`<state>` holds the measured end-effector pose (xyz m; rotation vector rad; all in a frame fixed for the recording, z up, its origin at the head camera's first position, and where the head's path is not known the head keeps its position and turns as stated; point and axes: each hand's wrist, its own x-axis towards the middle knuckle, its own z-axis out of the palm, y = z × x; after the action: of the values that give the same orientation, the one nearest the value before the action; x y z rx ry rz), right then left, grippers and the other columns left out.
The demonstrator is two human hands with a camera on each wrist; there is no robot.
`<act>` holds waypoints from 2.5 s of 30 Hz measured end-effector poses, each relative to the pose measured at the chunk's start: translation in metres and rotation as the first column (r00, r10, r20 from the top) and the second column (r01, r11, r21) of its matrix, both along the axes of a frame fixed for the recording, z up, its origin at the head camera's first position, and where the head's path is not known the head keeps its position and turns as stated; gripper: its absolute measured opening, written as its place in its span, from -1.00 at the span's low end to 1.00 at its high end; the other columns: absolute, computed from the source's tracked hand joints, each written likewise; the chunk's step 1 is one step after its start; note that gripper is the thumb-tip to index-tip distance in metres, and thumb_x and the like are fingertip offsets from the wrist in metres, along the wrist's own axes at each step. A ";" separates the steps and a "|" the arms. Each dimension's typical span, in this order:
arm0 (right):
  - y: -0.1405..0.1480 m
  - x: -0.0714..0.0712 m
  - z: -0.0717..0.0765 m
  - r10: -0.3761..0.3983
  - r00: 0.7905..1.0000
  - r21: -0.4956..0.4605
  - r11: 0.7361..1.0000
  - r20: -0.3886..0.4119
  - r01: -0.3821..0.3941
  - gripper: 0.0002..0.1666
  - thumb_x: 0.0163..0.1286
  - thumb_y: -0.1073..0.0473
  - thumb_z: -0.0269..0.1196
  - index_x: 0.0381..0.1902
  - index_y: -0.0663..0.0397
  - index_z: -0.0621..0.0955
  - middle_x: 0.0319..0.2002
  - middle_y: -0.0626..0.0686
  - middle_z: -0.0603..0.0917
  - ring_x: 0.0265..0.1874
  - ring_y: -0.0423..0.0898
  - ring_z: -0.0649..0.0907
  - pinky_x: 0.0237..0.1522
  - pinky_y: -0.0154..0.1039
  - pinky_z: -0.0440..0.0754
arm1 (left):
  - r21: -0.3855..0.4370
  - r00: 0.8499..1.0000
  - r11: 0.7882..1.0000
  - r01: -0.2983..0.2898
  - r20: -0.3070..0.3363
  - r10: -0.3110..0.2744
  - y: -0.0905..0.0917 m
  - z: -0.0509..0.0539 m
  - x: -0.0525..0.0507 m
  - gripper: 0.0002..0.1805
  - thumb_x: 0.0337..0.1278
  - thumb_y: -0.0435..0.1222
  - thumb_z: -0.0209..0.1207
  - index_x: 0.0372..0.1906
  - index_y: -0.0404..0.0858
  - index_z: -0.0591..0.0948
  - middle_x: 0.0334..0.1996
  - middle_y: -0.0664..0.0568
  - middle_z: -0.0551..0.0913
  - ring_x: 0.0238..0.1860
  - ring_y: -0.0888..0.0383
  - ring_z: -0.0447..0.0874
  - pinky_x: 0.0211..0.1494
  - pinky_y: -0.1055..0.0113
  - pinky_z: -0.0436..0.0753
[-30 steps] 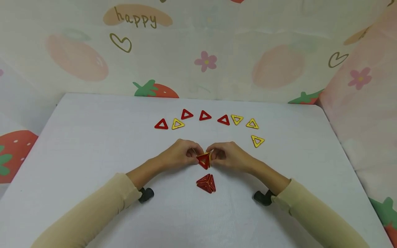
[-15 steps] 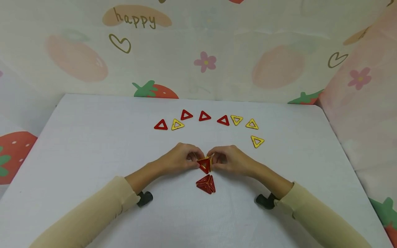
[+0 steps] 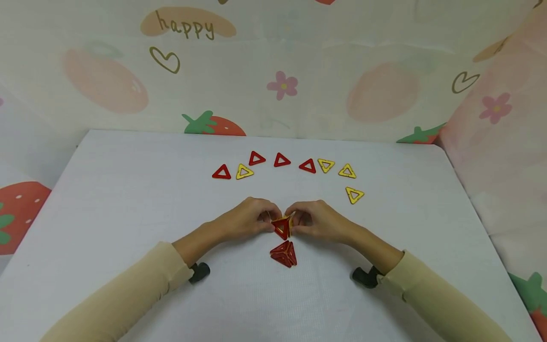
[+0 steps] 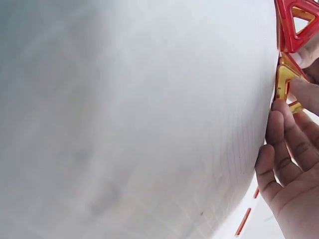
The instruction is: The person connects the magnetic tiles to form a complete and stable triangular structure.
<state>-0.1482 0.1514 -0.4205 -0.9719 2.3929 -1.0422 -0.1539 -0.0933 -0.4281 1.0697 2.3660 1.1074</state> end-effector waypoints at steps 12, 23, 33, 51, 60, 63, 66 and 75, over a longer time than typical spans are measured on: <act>0.001 0.001 0.001 0.007 1.000 0.010 1.000 0.000 -0.007 -0.60 0.25 0.28 0.42 0.05 0.15 0.61 -0.38 -0.14 0.67 -0.34 -0.25 0.62 -0.18 -0.28 0.60 | 0.008 1.000 1.000 0.008 0.021 -0.009 -0.001 -0.002 -0.001 -0.73 0.13 -0.45 0.36 -0.05 -0.27 0.68 -0.22 0.09 0.68 -0.29 0.24 0.58 -0.15 0.40 0.61; 0.004 0.000 0.004 -0.010 1.000 0.022 1.000 0.008 0.009 -0.63 0.26 0.27 0.41 0.03 0.11 0.62 -0.37 -0.15 0.66 -0.33 -0.23 0.61 -0.18 -0.28 0.59 | 0.017 1.000 1.000 -0.003 0.028 0.003 -0.003 0.000 -0.001 -0.74 0.13 -0.45 0.35 -0.06 -0.24 0.68 -0.23 0.10 0.68 -0.28 0.25 0.59 -0.15 0.38 0.61; 0.030 -0.009 0.012 -0.157 0.987 0.062 0.985 -0.027 0.159 -0.63 0.27 0.24 0.41 0.03 0.14 0.65 -0.33 -0.14 0.66 -0.28 -0.16 0.60 -0.15 -0.25 0.60 | 0.028 0.995 0.995 -0.095 0.013 0.095 -0.017 0.004 -0.008 -0.73 0.14 -0.40 0.36 -0.03 -0.27 0.68 -0.22 0.05 0.71 -0.22 0.21 0.59 -0.09 0.28 0.60; 0.074 -0.020 0.008 -0.301 0.945 0.054 0.949 -0.130 0.309 -0.58 0.22 0.30 0.43 0.05 0.19 0.65 -0.19 0.04 0.68 -0.21 -0.06 0.62 -0.12 -0.12 0.59 | 0.023 0.971 0.971 -0.237 0.042 0.236 -0.033 0.000 -0.019 -0.72 0.16 -0.36 0.36 -0.01 -0.27 0.68 -0.17 0.04 0.70 -0.18 0.14 0.61 -0.04 0.26 0.61; 0.097 -0.026 0.007 -0.369 0.911 0.083 0.918 -0.184 0.389 -0.57 0.22 0.32 0.43 0.06 0.23 0.64 -0.14 0.10 0.70 -0.18 -0.02 0.62 -0.13 -0.11 0.59 | 0.055 0.926 0.925 -0.376 -0.015 0.378 -0.042 0.002 -0.026 -0.65 0.19 -0.37 0.32 0.08 -0.31 0.65 -0.09 -0.04 0.70 -0.18 0.11 0.62 -0.03 0.20 0.62; 0.104 -0.027 0.009 -0.403 0.896 0.093 0.901 -0.185 0.424 -0.55 0.23 0.30 0.43 0.08 0.24 0.63 -0.09 0.14 0.71 -0.11 0.03 0.61 -0.08 -0.04 0.54 | 0.077 0.904 0.904 -0.421 -0.044 0.425 -0.046 0.002 -0.031 -0.61 0.19 -0.40 0.32 0.13 -0.32 0.63 -0.02 -0.07 0.70 -0.12 0.05 0.62 -0.01 0.15 0.61; 0.112 -0.027 0.011 -0.426 0.886 0.091 0.890 -0.185 0.447 -0.53 0.23 0.29 0.42 0.11 0.24 0.62 -0.01 0.17 0.70 -0.04 0.07 0.60 -0.03 0.02 0.51 | 0.081 0.881 0.883 -0.463 -0.071 0.469 -0.050 0.002 -0.037 -0.58 0.20 -0.40 0.30 0.18 -0.31 0.61 0.06 -0.11 0.67 -0.01 -0.01 0.60 0.09 0.09 0.56; 0.132 -0.028 0.008 -0.419 0.890 0.084 0.895 -0.178 0.438 -0.48 0.21 0.30 0.42 0.15 0.22 0.61 0.02 0.15 0.70 -0.04 0.04 0.60 -0.07 -0.04 0.51 | 0.052 0.831 0.836 -0.546 -0.090 0.549 -0.062 0.000 -0.052 -0.50 0.18 -0.40 0.29 0.26 -0.29 0.57 0.02 -0.21 0.60 0.01 -0.09 0.45 0.05 0.03 0.55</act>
<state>-0.1758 0.2831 -0.4122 -0.5020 2.8474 -0.9716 -0.2055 -0.1555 -0.4282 0.4500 2.8439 1.2836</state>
